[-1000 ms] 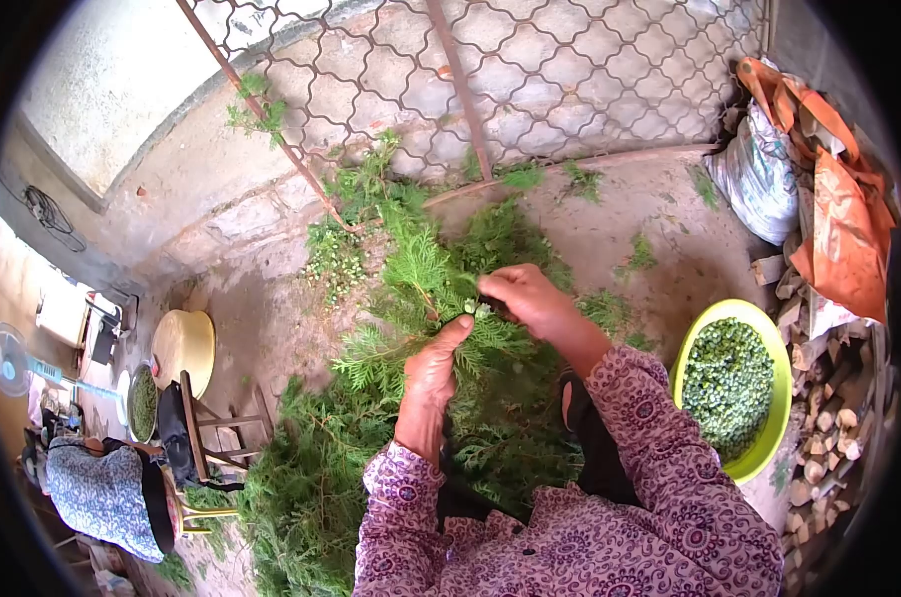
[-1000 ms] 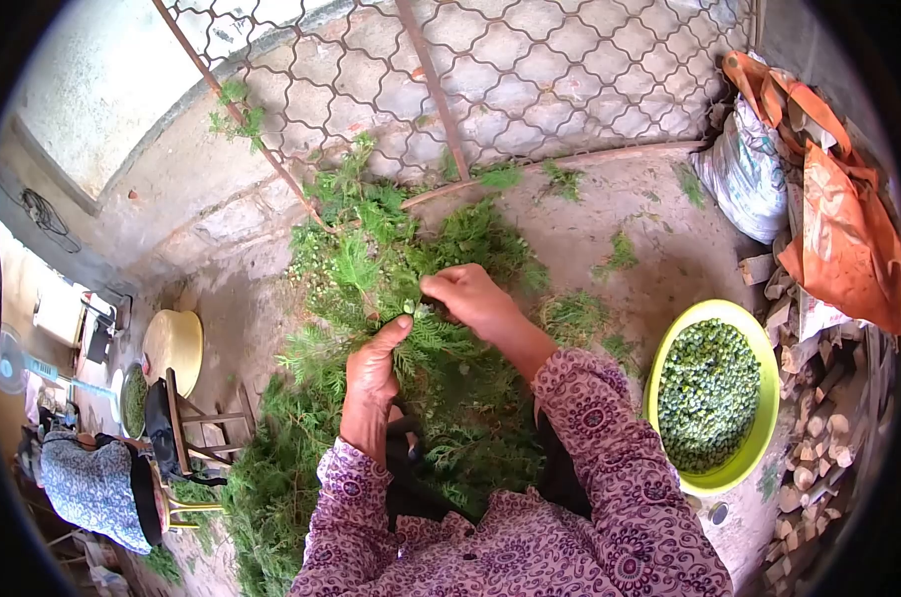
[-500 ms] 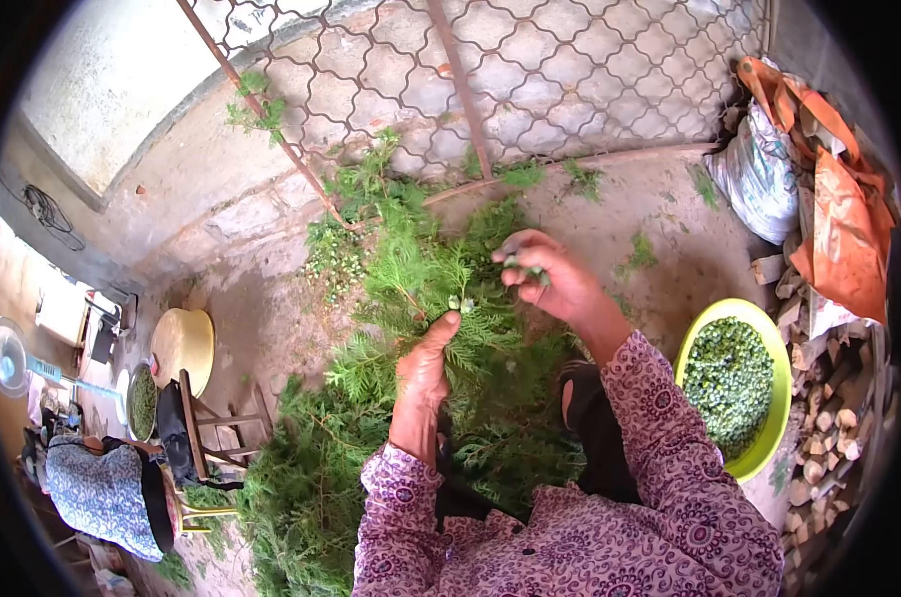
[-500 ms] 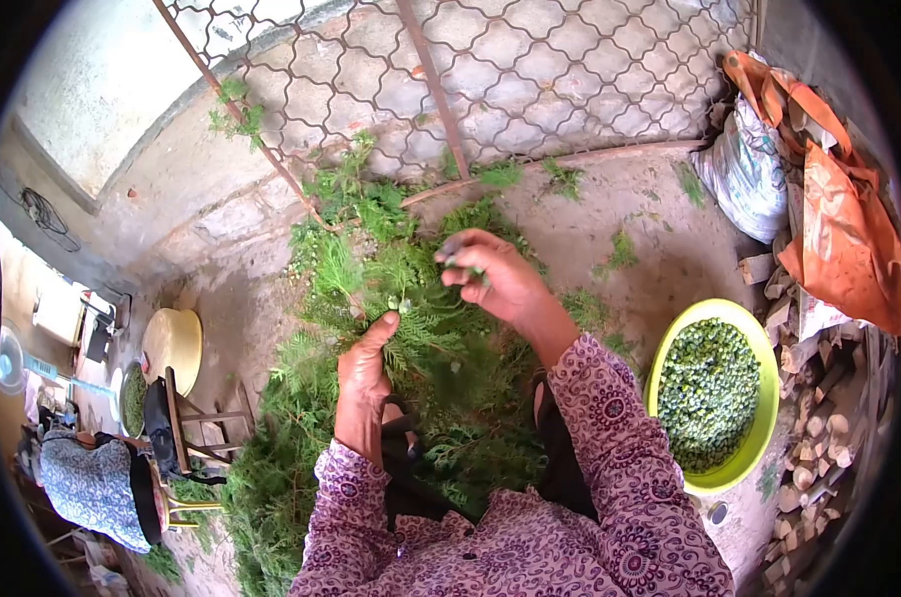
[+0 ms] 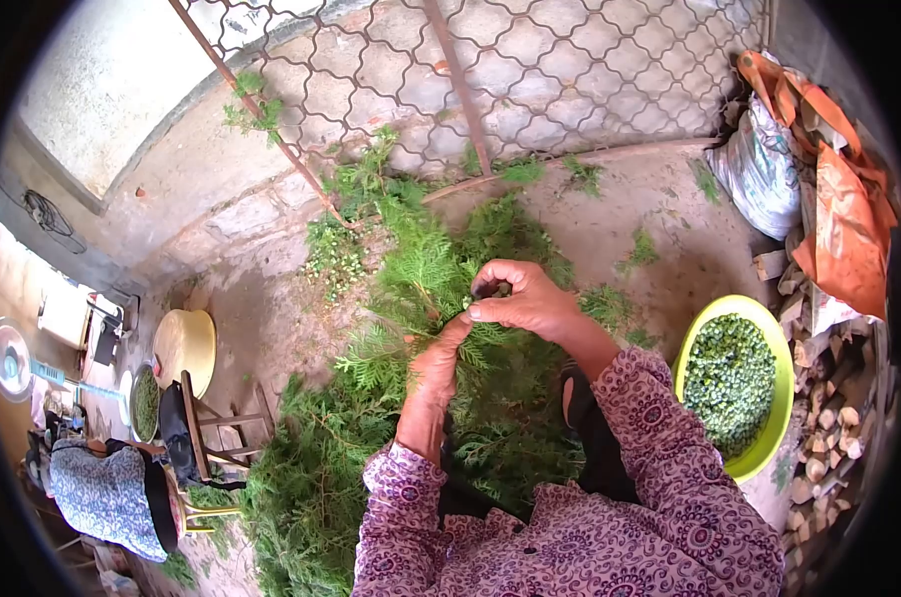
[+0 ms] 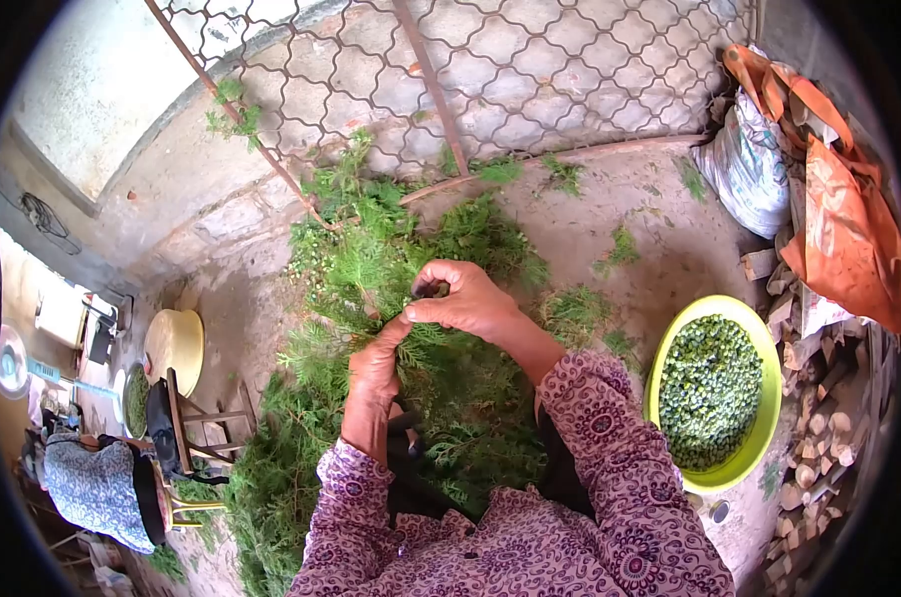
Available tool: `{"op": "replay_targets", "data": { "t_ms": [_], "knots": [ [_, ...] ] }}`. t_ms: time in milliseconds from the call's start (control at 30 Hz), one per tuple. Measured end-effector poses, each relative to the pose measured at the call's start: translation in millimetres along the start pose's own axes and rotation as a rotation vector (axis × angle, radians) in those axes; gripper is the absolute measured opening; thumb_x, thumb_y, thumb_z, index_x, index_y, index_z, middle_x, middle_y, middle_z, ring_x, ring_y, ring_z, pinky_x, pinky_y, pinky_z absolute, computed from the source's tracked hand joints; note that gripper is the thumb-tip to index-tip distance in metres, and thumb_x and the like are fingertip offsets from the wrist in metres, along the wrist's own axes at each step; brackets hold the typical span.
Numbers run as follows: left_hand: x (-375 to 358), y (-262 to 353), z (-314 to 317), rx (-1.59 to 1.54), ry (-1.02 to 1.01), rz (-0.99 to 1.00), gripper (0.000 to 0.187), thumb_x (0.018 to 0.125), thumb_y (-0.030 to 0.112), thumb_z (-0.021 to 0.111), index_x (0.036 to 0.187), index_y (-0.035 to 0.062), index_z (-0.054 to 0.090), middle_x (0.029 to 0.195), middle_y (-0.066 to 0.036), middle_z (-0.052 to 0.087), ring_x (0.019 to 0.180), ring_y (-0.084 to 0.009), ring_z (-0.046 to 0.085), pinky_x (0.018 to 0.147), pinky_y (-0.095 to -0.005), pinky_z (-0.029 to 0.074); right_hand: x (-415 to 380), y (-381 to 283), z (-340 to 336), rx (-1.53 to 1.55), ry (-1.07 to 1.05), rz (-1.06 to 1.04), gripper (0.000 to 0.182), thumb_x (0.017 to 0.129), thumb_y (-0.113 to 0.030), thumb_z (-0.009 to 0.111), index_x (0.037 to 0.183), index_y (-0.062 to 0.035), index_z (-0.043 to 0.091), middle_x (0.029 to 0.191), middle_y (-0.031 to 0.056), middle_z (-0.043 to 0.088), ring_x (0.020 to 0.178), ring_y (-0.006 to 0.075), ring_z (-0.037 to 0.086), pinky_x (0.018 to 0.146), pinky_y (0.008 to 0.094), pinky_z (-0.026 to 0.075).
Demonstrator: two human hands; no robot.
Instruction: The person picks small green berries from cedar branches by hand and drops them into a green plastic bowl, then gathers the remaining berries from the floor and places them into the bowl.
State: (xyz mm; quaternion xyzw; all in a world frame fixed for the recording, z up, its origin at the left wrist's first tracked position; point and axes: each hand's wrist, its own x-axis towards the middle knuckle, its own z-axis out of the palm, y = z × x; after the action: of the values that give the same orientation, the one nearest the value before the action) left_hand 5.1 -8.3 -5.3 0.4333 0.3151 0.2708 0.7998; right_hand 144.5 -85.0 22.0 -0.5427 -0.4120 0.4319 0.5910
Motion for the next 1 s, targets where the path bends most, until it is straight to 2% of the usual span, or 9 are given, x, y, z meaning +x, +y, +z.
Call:
{"op": "replay_targets", "data": {
  "t_ms": [200, 267, 467, 567, 700, 767, 800, 900, 1000],
  "knots": [
    [7, -7, -6, -0.010, -0.059, -0.060, 0.035, 0.072, 0.015, 0.067, 0.102, 0.0003, 0.057, 0.102, -0.007, 0.056, 0.101, -0.0160, 0.046, 0.091, -0.0311, 0.031, 1, 4, 1, -0.001, 0.030, 0.037, 0.023, 0.071, -0.015, 0.068, 0.084, -0.0015, 0.055, 0.069, 0.0007, 0.054, 0.054, 0.0040, 0.046, 0.045, 0.0186, 0.036],
    [3, -5, -3, -0.013, 0.022, -0.056, 0.034, 0.071, 0.013, 0.067, 0.101, 0.0014, 0.057, 0.098, -0.006, 0.057, 0.096, -0.0162, 0.048, 0.089, -0.0315, 0.032, 0, 5, -1, 0.179, -0.003, 0.120, 0.021, 0.072, -0.013, 0.066, 0.085, -0.0012, 0.055, 0.067, 0.0002, 0.052, 0.051, 0.0046, 0.045, 0.042, 0.0187, 0.033],
    [-7, 9, 4, -0.125, -0.041, -0.046, 0.028, 0.070, 0.008, 0.066, 0.097, 0.0008, 0.057, 0.092, -0.004, 0.058, 0.089, -0.0162, 0.050, 0.084, -0.0316, 0.037, 2, 12, -7, 0.529, -0.084, 0.154, 0.009, 0.077, -0.008, 0.059, 0.083, -0.0039, 0.054, 0.067, -0.0007, 0.050, 0.046, 0.0044, 0.042, 0.037, 0.0182, 0.027],
    [-5, 7, 0, -0.115, -0.025, -0.056, 0.029, 0.071, 0.008, 0.065, 0.098, 0.0002, 0.057, 0.091, -0.004, 0.058, 0.089, -0.0163, 0.051, 0.083, -0.0319, 0.038, 1, 8, -3, 0.607, -0.062, 0.160, 0.008, 0.079, -0.012, 0.058, 0.081, -0.0055, 0.053, 0.065, -0.0013, 0.050, 0.044, 0.0045, 0.041, 0.036, 0.0183, 0.026],
    [8, -9, -11, -0.077, -0.034, -0.023, 0.028, 0.072, 0.007, 0.065, 0.098, 0.0014, 0.057, 0.091, -0.004, 0.057, 0.090, -0.0152, 0.051, 0.084, -0.0310, 0.039, 0, 1, 3, 0.582, 0.060, 0.245, 0.013, 0.079, -0.016, 0.060, 0.077, -0.0059, 0.052, 0.062, -0.0020, 0.049, 0.044, 0.0041, 0.040, 0.036, 0.0180, 0.025],
    [7, -14, -7, 0.054, -0.017, 0.182, 0.028, 0.072, 0.006, 0.064, 0.099, 0.0028, 0.057, 0.090, -0.004, 0.058, 0.087, -0.0145, 0.053, 0.080, -0.0303, 0.042, 1, 5, 2, 0.256, -0.029, 0.168, 0.022, 0.076, -0.024, 0.065, 0.077, -0.0057, 0.052, 0.059, -0.0021, 0.047, 0.046, 0.0045, 0.041, 0.038, 0.0178, 0.026],
    [7, -13, -8, 0.054, -0.017, 0.182, 0.028, 0.072, 0.006, 0.064, 0.099, 0.0028, 0.057, 0.090, -0.004, 0.058, 0.087, -0.0145, 0.053, 0.080, -0.0303, 0.042, 2, 6, 2, 0.166, -0.007, 0.161, 0.025, 0.073, -0.024, 0.068, 0.076, -0.0046, 0.053, 0.058, -0.0020, 0.048, 0.047, 0.0039, 0.041, 0.039, 0.0176, 0.029],
    [8, -11, -8, 0.277, -0.067, 0.250, 0.028, 0.072, 0.003, 0.063, 0.100, 0.0023, 0.057, 0.096, -0.005, 0.058, 0.087, -0.0141, 0.053, 0.080, -0.0307, 0.043, 3, 7, 5, 0.010, 0.007, 0.120, 0.018, 0.074, -0.017, 0.066, 0.075, -0.0042, 0.053, 0.061, -0.0019, 0.049, 0.046, 0.0028, 0.040, 0.039, 0.0177, 0.028],
    [7, -13, -7, 0.163, -0.092, 0.202, 0.026, 0.072, 0.006, 0.064, 0.098, 0.0025, 0.059, 0.094, -0.004, 0.059, 0.089, -0.0134, 0.052, 0.081, -0.0292, 0.041, 3, 3, 1, 0.010, -0.026, 0.155, 0.016, 0.074, -0.015, 0.065, 0.077, -0.0034, 0.054, 0.063, -0.0017, 0.051, 0.047, 0.0032, 0.042, 0.040, 0.0176, 0.031]
  ]
}}
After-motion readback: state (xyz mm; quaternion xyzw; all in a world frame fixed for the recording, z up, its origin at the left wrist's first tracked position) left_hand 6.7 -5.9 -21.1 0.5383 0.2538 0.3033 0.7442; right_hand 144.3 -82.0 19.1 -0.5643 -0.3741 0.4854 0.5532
